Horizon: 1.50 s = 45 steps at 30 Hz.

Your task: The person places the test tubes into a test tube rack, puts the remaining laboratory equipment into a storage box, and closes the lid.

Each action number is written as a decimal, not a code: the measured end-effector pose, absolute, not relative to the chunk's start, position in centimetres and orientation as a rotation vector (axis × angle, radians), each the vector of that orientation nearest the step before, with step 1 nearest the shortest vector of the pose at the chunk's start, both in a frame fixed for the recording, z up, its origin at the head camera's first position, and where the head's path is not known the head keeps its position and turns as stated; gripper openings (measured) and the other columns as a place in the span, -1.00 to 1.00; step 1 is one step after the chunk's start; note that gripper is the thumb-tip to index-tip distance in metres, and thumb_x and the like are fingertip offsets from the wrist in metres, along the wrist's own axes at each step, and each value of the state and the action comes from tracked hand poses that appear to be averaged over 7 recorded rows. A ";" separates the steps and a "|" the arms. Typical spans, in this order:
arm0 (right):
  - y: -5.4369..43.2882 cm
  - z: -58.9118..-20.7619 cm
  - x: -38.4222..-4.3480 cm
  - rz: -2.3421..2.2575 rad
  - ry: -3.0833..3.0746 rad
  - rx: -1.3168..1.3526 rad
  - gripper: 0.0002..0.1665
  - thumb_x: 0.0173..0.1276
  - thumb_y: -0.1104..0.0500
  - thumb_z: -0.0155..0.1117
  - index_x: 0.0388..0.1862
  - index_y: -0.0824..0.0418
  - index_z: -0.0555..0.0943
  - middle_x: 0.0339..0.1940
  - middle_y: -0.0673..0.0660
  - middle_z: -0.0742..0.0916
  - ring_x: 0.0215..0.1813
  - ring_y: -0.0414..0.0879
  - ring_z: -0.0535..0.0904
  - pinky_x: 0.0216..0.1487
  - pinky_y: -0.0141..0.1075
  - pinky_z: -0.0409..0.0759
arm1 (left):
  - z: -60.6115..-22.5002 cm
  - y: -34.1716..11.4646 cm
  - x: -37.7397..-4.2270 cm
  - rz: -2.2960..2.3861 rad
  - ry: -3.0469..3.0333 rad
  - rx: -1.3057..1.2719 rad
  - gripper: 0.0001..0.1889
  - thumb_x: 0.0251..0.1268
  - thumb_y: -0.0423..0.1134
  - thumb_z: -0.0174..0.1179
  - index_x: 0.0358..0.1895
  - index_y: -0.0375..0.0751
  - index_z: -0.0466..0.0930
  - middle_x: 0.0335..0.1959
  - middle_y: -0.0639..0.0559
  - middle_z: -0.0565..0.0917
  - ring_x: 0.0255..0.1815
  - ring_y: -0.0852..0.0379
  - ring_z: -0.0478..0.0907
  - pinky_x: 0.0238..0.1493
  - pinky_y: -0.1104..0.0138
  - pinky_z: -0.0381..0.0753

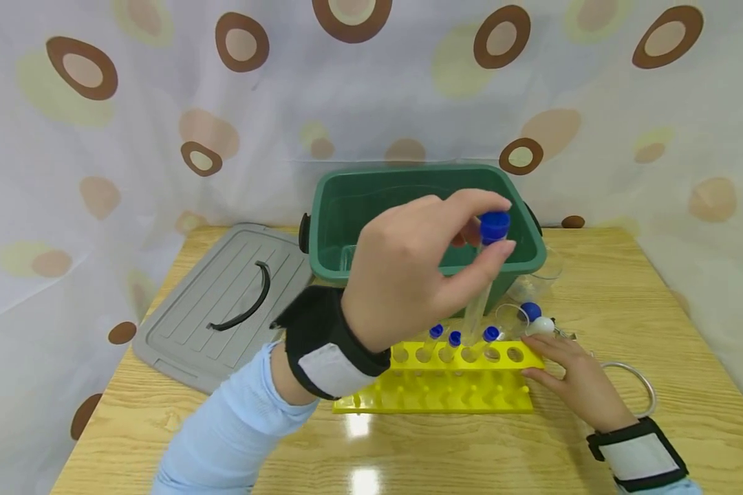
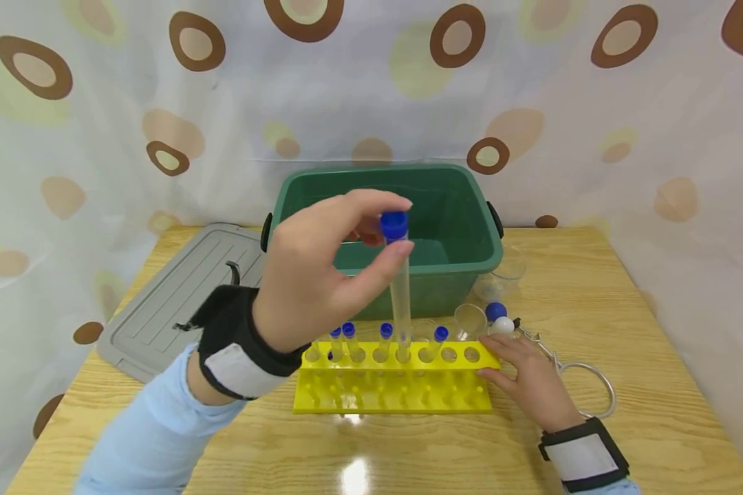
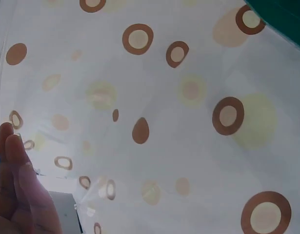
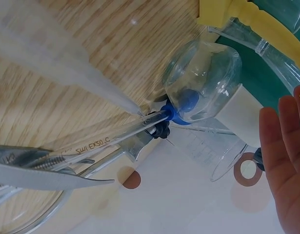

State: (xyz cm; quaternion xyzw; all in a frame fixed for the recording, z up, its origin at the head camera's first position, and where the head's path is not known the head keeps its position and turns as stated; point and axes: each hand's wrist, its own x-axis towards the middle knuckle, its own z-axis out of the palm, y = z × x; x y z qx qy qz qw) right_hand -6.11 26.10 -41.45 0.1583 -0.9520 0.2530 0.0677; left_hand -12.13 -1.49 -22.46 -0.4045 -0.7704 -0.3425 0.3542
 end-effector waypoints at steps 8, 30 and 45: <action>26.4 -41.6 -6.0 0.789 -2.851 0.488 -0.48 0.09 0.20 0.40 0.04 0.39 0.58 0.05 0.39 0.62 0.09 0.33 0.48 0.01 0.22 0.43 | -23.2 2.5 -12.1 -0.780 -2.169 -1.134 -0.70 0.31 0.07 0.05 -0.02 0.05 0.53 -0.36 0.32 0.70 -0.43 0.45 0.55 -0.57 0.60 0.30; 26.3 -41.7 -6.2 0.826 -2.853 0.493 -0.42 0.08 0.23 0.41 0.13 0.31 0.55 0.07 0.33 0.64 0.12 0.31 0.47 0.03 0.28 0.40 | -25.3 5.4 -11.3 -0.333 -2.686 -1.227 -0.80 0.35 -0.03 0.06 -0.12 -0.02 0.52 -0.59 0.23 0.58 -0.62 0.37 0.47 -0.67 0.62 0.26; 26.2 -41.8 -6.1 0.814 -2.832 0.497 -0.44 0.07 0.22 0.42 0.09 0.33 0.56 0.07 0.34 0.63 0.11 0.30 0.47 0.02 0.23 0.42 | -26.7 5.8 -11.8 -0.315 -2.804 -1.267 -0.80 0.30 0.02 0.12 -0.16 0.02 0.57 -0.43 0.27 0.65 -0.51 0.37 0.50 -0.58 0.61 0.32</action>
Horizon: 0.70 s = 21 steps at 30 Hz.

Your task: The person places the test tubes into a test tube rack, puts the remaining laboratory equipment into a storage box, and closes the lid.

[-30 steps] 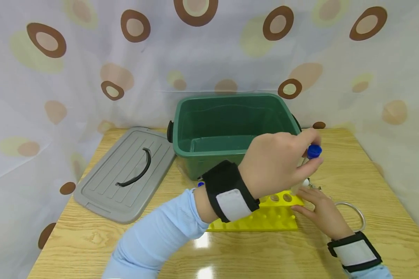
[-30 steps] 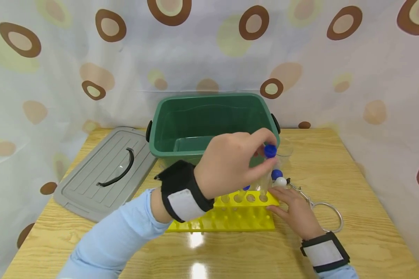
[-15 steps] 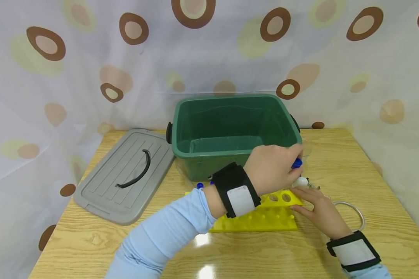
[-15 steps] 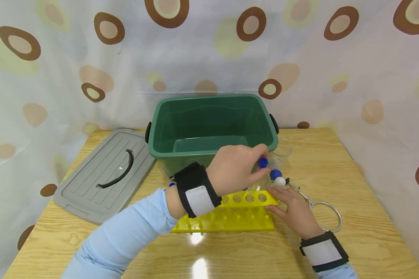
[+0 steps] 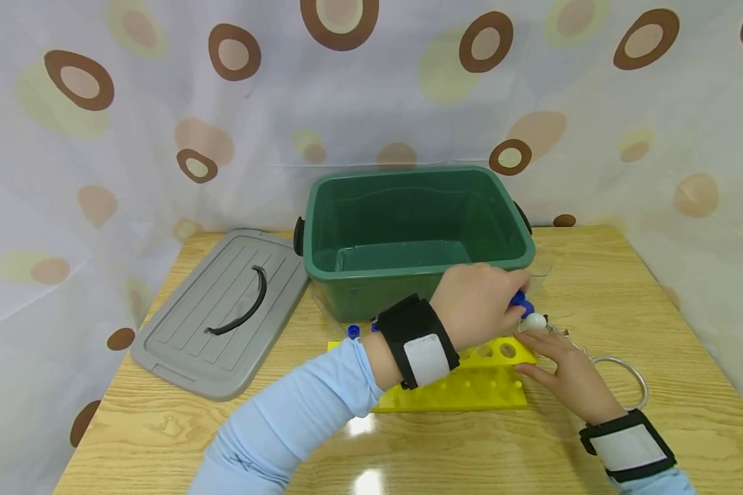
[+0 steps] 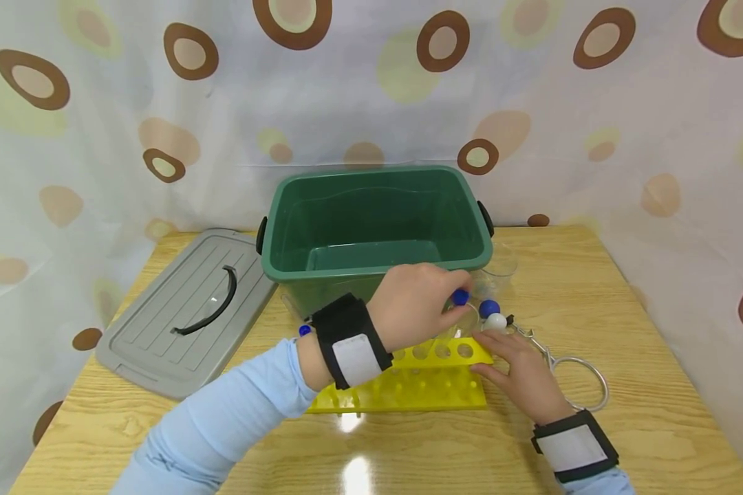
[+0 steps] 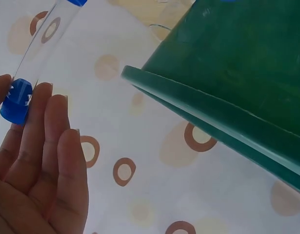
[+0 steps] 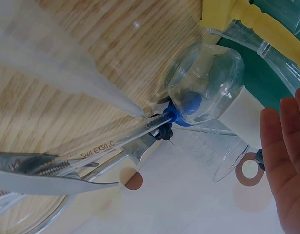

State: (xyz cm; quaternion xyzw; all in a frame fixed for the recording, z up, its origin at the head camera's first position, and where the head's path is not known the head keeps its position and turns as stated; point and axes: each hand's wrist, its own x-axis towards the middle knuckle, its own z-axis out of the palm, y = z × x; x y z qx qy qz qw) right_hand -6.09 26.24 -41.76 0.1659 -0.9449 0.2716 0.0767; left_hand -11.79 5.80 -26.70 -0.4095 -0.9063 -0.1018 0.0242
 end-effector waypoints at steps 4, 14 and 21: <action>26.3 -41.8 -6.2 0.810 -2.819 0.509 -0.43 0.05 0.23 0.42 0.09 0.33 0.56 0.07 0.34 0.64 0.11 0.29 0.47 0.02 0.22 0.43 | -26.9 5.8 -11.7 -0.271 -2.815 -1.259 -0.78 0.27 0.05 0.14 -0.17 0.05 0.60 -0.36 0.28 0.67 -0.47 0.38 0.50 -0.55 0.62 0.36; 26.4 -42.0 -6.2 0.813 -2.800 0.517 -0.42 0.03 0.23 0.43 0.10 0.31 0.57 0.07 0.34 0.64 0.12 0.29 0.48 0.03 0.20 0.43 | -27.5 5.9 -11.6 -0.152 -2.830 -1.265 -0.76 0.27 0.09 0.13 -0.13 0.12 0.63 -0.22 0.29 0.69 -0.33 0.32 0.51 -0.38 0.55 0.48; 26.4 -42.1 -6.1 0.806 -2.804 0.503 -0.42 0.03 0.23 0.43 0.10 0.31 0.57 0.07 0.35 0.64 0.11 0.28 0.48 0.02 0.19 0.45 | -28.0 6.1 -11.5 -0.109 -2.841 -1.254 -0.76 0.28 0.05 0.13 -0.08 0.14 0.63 -0.17 0.30 0.68 -0.27 0.32 0.54 -0.31 0.53 0.53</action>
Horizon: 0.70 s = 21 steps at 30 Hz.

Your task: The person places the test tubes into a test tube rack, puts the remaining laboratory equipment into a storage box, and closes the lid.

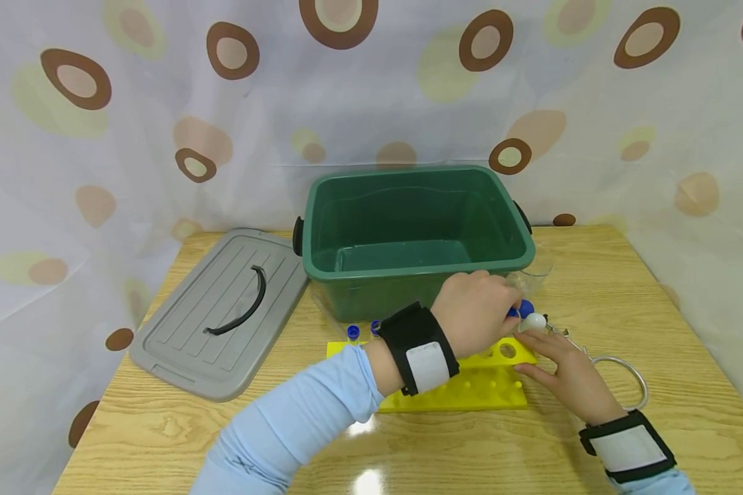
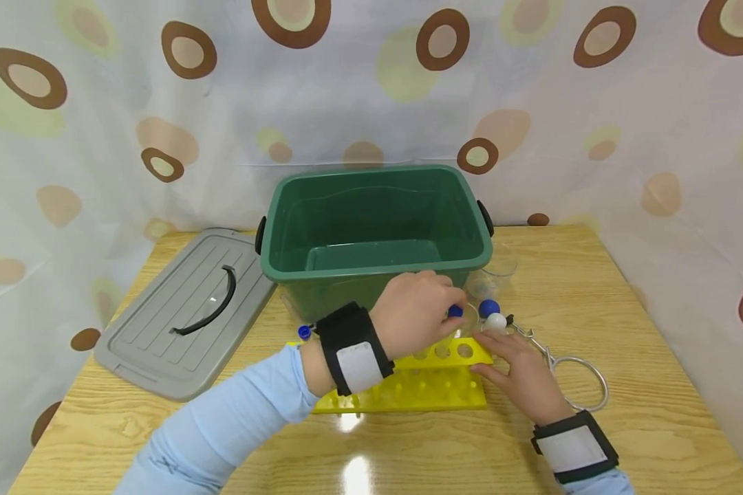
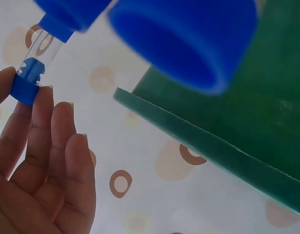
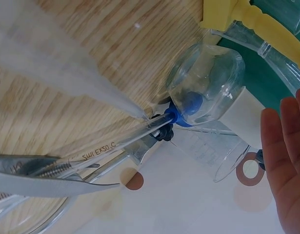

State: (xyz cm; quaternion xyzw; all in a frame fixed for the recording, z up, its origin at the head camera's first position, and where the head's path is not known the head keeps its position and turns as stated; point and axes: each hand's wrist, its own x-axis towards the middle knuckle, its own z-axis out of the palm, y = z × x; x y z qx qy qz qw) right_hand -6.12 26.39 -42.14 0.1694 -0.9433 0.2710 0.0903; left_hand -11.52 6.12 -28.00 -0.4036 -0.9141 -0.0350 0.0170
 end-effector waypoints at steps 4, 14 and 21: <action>26.4 -42.1 -6.1 0.793 -2.803 0.502 -0.43 0.03 0.24 0.43 0.08 0.32 0.57 0.07 0.35 0.64 0.09 0.27 0.49 0.01 0.18 0.46 | -28.3 6.2 -11.4 -0.071 -2.836 -1.250 -0.76 0.29 0.04 0.13 -0.06 0.14 0.64 -0.18 0.29 0.69 -0.28 0.32 0.55 -0.35 0.54 0.50; 26.4 -42.2 -6.0 0.807 -2.820 0.489 -0.43 0.03 0.24 0.44 0.08 0.34 0.57 0.06 0.36 0.64 0.09 0.29 0.50 0.00 0.17 0.47 | -29.1 6.4 -11.4 0.078 -2.814 -1.261 -0.78 0.33 0.00 0.09 -0.06 0.18 0.65 -0.19 0.28 0.69 -0.24 0.30 0.55 -0.27 0.52 0.50; 26.4 -42.2 -6.0 0.817 -2.826 0.481 -0.43 0.03 0.24 0.43 0.08 0.35 0.56 0.07 0.37 0.63 0.09 0.30 0.49 0.01 0.18 0.46 | -29.5 6.5 -11.3 0.192 -2.783 -1.262 -0.79 0.31 -0.10 0.14 -0.05 0.22 0.65 -0.19 0.29 0.69 -0.20 0.29 0.53 -0.24 0.51 0.47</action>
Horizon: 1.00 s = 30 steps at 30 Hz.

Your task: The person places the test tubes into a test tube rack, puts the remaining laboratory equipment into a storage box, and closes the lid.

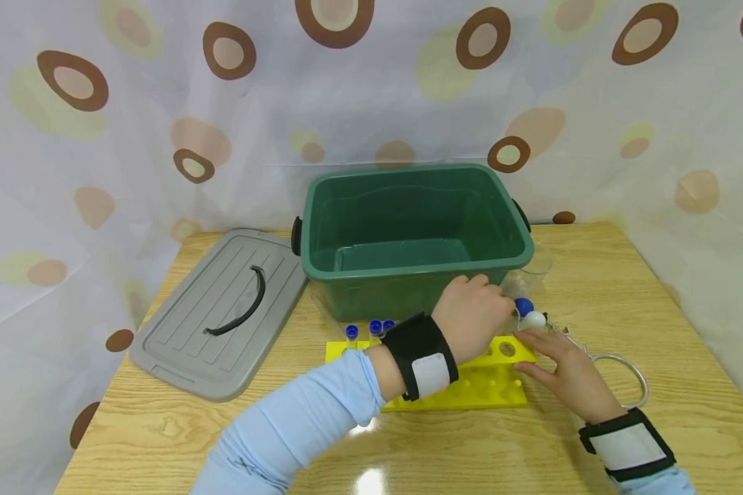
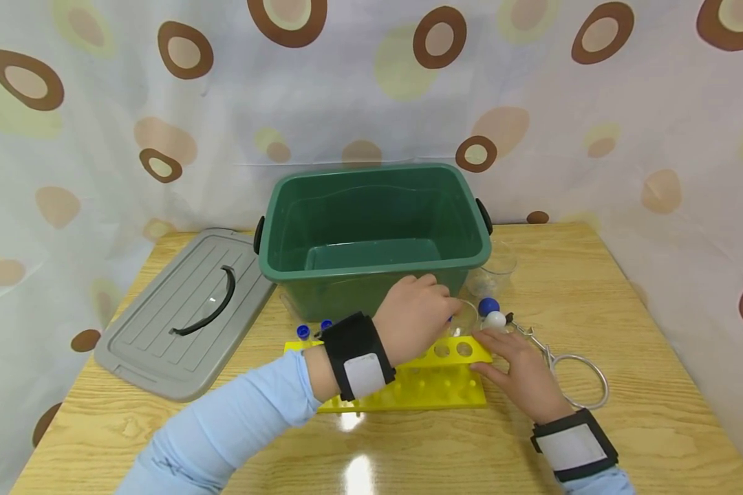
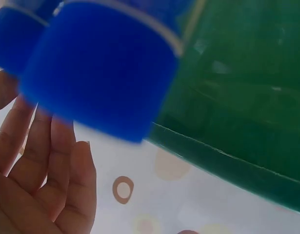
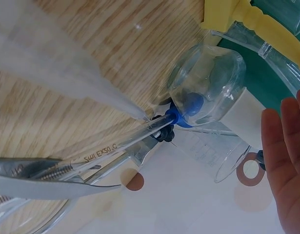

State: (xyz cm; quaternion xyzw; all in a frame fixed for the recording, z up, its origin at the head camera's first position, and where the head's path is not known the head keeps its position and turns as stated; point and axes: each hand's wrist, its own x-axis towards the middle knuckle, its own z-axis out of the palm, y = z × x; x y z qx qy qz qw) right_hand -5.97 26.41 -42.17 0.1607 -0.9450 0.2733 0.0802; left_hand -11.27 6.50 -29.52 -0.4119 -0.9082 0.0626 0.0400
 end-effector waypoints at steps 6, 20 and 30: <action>26.4 -42.2 -6.0 0.806 -2.804 0.495 -0.43 0.02 0.25 0.44 0.07 0.35 0.57 0.05 0.36 0.64 0.08 0.28 0.50 0.00 0.17 0.46 | -29.7 6.7 -11.1 0.225 -2.758 -1.260 -0.83 0.29 -0.06 0.15 -0.11 0.24 0.67 -0.24 0.31 0.68 -0.23 0.29 0.51 -0.23 0.51 0.44; 26.3 -42.1 -6.1 0.819 -2.813 0.500 -0.43 0.05 0.25 0.42 0.09 0.33 0.56 0.08 0.38 0.63 0.09 0.29 0.49 0.01 0.17 0.46 | -30.1 7.2 -10.4 0.245 -2.797 -1.252 -0.76 0.23 0.07 0.16 -0.06 0.26 0.63 -0.16 0.33 0.67 -0.19 0.28 0.47 -0.18 0.48 0.40; 26.4 -42.1 -6.1 0.837 -2.817 0.495 -0.43 0.06 0.24 0.42 0.10 0.32 0.56 0.08 0.38 0.62 0.10 0.30 0.49 0.02 0.19 0.45 | -29.5 5.4 -9.8 0.114 -2.663 -1.206 -0.67 0.28 0.15 0.09 0.00 0.15 0.59 -0.12 0.27 0.65 -0.12 0.29 0.52 -0.13 0.50 0.45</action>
